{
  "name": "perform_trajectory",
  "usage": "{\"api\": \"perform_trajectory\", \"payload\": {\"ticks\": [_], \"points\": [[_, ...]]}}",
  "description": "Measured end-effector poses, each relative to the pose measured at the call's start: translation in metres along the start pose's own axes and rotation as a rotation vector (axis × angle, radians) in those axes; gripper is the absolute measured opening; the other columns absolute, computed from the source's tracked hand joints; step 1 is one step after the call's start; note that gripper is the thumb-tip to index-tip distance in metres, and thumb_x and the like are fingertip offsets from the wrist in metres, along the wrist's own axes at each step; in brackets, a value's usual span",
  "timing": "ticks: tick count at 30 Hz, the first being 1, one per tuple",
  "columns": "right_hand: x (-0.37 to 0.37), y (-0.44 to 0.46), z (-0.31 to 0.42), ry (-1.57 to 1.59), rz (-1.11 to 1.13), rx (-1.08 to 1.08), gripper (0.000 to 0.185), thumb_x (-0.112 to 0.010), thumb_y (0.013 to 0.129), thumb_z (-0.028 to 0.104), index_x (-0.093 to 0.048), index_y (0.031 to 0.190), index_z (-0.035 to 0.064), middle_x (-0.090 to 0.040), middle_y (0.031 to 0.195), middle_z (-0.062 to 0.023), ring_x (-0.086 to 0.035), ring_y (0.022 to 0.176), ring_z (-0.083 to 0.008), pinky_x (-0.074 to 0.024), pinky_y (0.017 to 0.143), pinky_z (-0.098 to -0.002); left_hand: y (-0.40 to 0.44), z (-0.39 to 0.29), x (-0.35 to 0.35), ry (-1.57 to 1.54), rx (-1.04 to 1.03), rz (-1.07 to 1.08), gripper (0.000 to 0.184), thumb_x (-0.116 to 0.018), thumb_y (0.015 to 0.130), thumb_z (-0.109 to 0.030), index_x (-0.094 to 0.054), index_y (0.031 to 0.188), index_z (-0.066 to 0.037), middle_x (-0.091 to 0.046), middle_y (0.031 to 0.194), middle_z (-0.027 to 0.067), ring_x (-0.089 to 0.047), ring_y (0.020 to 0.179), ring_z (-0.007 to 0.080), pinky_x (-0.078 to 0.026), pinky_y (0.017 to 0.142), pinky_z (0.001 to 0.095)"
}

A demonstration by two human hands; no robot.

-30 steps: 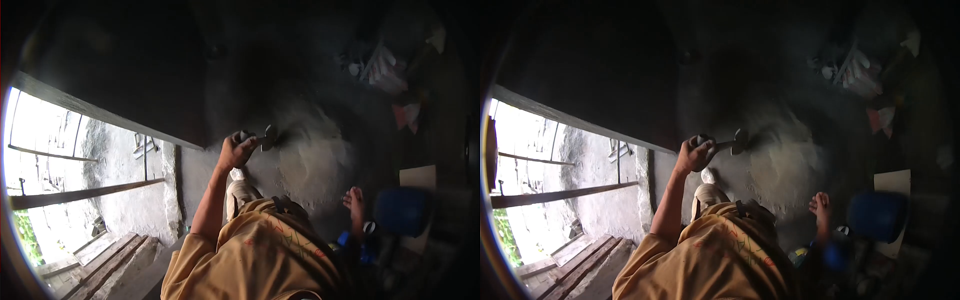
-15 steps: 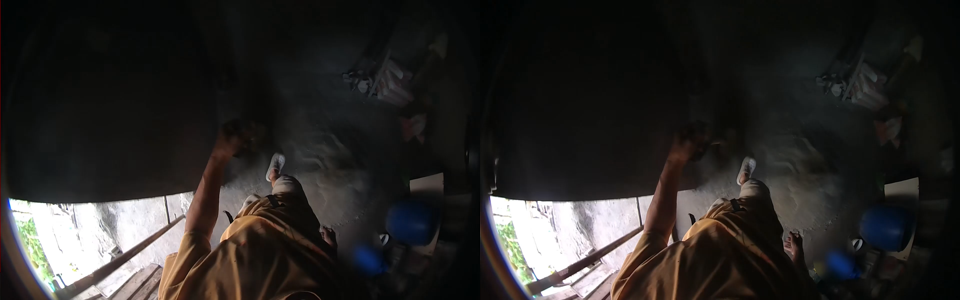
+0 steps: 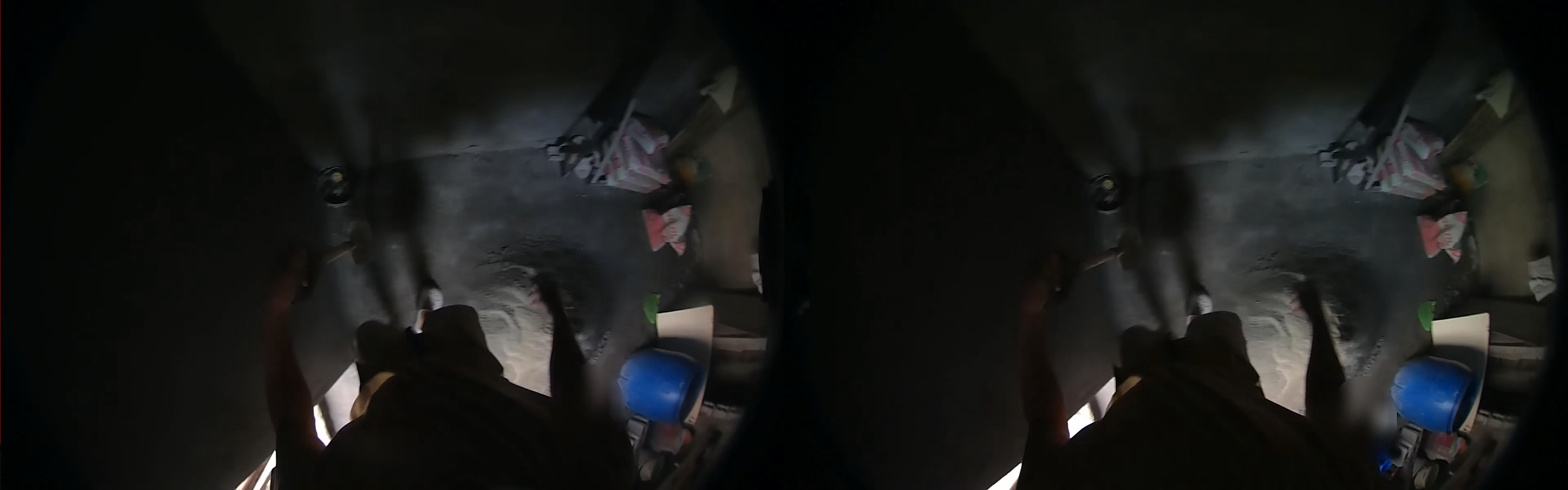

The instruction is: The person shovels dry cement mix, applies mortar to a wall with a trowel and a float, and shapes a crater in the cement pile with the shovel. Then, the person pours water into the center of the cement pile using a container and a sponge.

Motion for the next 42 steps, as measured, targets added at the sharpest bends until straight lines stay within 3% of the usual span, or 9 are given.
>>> {"api": "perform_trajectory", "payload": {"ticks": [2,5,11,17,25,30,33,40,42], "points": [[0.001,-0.005,0.097,0.038,-0.076,0.118,0.037,-0.058,0.089,0.036,-0.059,0.107,0.0043,-0.064,0.085,-0.0097,-0.063,0.062,-0.0188,-0.0493,0.048,-0.0324,0.013,0.081,0.029,-0.109,0.219,0.021,0.04,-0.05,0.097,-0.04,-0.059,0.119,-0.008,-0.059,0.095,0.0005,-0.054,0.082,0.0094,-0.045,0.065,0.026],[0.002,-0.042,0.179,0.133,-0.208,0.283,0.034,-0.059,0.091,0.032,-0.056,0.111,0.0057,-0.063,0.093,-0.0089,-0.065,0.067,-0.0191,-0.0524,0.052,-0.0326,0.042,0.043,0.018,-0.184,0.301,-0.044,0.029,-0.052,0.097,-0.037,-0.061,0.09,-0.011,-0.05,0.068,-0.0068,-0.046,0.057,0.0059,-0.036,0.051,0.0236],[-0.034,-0.03,0.096,0.208,-0.294,0.054,0.03,-0.062,0.09,0.035,-0.056,0.102,0.008,-0.062,0.087,-0.0057,-0.064,0.064,-0.0185,-0.0537,0.052,-0.0349,0.113,0.017,0.012,-0.204,0.234,0.172,0.03,-0.051,0.097,-0.037,-0.057,0.084,-0.011,-0.046,0.067,-0.0033,-0.043,0.058,0.0065,-0.034,0.051,0.0249],[-0.098,-0.03,-0.02,0.147,-0.178,-0.392,0.034,-0.062,0.088,0.039,-0.059,0.096,0.007,-0.063,0.087,-0.0121,-0.068,0.08,-0.0277,-0.0577,0.066,-0.0435,0.105,0.039,0.074,-0.036,0.446,-0.288,0.037,-0.053,0.095,-0.042,-0.057,0.107,-0.007,-0.051,0.077,0.0017,-0.045,0.06,0.0108,-0.039,0.058,0.0257],[-0.064,0.073,0.06,-0.175,-0.228,0.092,0.044,-0.067,0.083,0.041,-0.061,0.104,0.0018,-0.066,0.088,-0.0183,-0.068,0.068,-0.0253,-0.0553,0.057,-0.0364,0.091,0.132,0.132,0.77,0.216,-0.441,0.052,-0.054,0.093,-0.042,-0.051,0.13,-0.005,-0.062,0.097,0.0034,-0.046,0.061,0.0113,-0.038,0.047,0.0278],[0.0,0.091,0.094,-0.023,-0.19,0.073,0.04,-0.066,0.084,0.037,-0.059,0.101,0.0009,-0.065,0.079,-0.0125,-0.066,0.062,-0.0196,-0.0538,0.05,-0.0337,0.057,0.112,0.127,0.389,0.772,-0.252,0.057,-0.058,0.089,-0.046,-0.05,0.126,-0.003,-0.052,0.122,0.0161,-0.054,0.093,0.026,-0.044,0.076,0.0488],[0.035,0.099,0.075,-0.051,-0.188,-0.048,0.039,-0.066,0.084,0.038,-0.058,0.102,0.0047,-0.063,0.078,-0.0113,-0.065,0.061,-0.0189,-0.0534,0.05,-0.0333,0.033,0.092,0.147,0.558,0.316,-0.359,0.045,-0.067,0.085,-0.033,-0.057,0.115,-0.001,-0.06,0.082,0.0091,-0.055,0.062,0.0217,-0.046,0.058,0.0347],[0.038,0.078,0.061,0.088,-0.114,-0.277,0.039,-0.069,0.083,0.042,-0.057,0.1,0.0093,-0.062,0.081,-0.0072,-0.065,0.064,-0.0196,-0.0544,0.053,-0.0371,-0.001,0.053,0.094,0.337,0.565,-0.132,0.058,-0.069,0.085,-0.033,-0.049,0.127,0.001,-0.061,0.102,0.0142,-0.059,0.086,0.027,-0.051,0.071,0.0386],[0.026,0.072,0.063,0.124,-0.098,-0.283,0.046,-0.069,0.082,0.044,-0.055,0.107,0.007,-0.063,0.087,-0.0084,-0.066,0.068,-0.0213,-0.0552,0.054,-0.0369,0.008,0.08,0.094,0.992,0.498,-0.137,0.054,-0.063,0.088,-0.03,-0.048,0.126,0.005,-0.056,0.118,0.0198,-0.057,0.102,0.0298,-0.05,0.081,0.0372]]}}
Point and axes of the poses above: each hand's wrist, its own y-axis towards the middle knuckle, its own x-axis out of the back of the hand, z = x × y, the point moved 6 cm from there along y, towards the middle knuckle
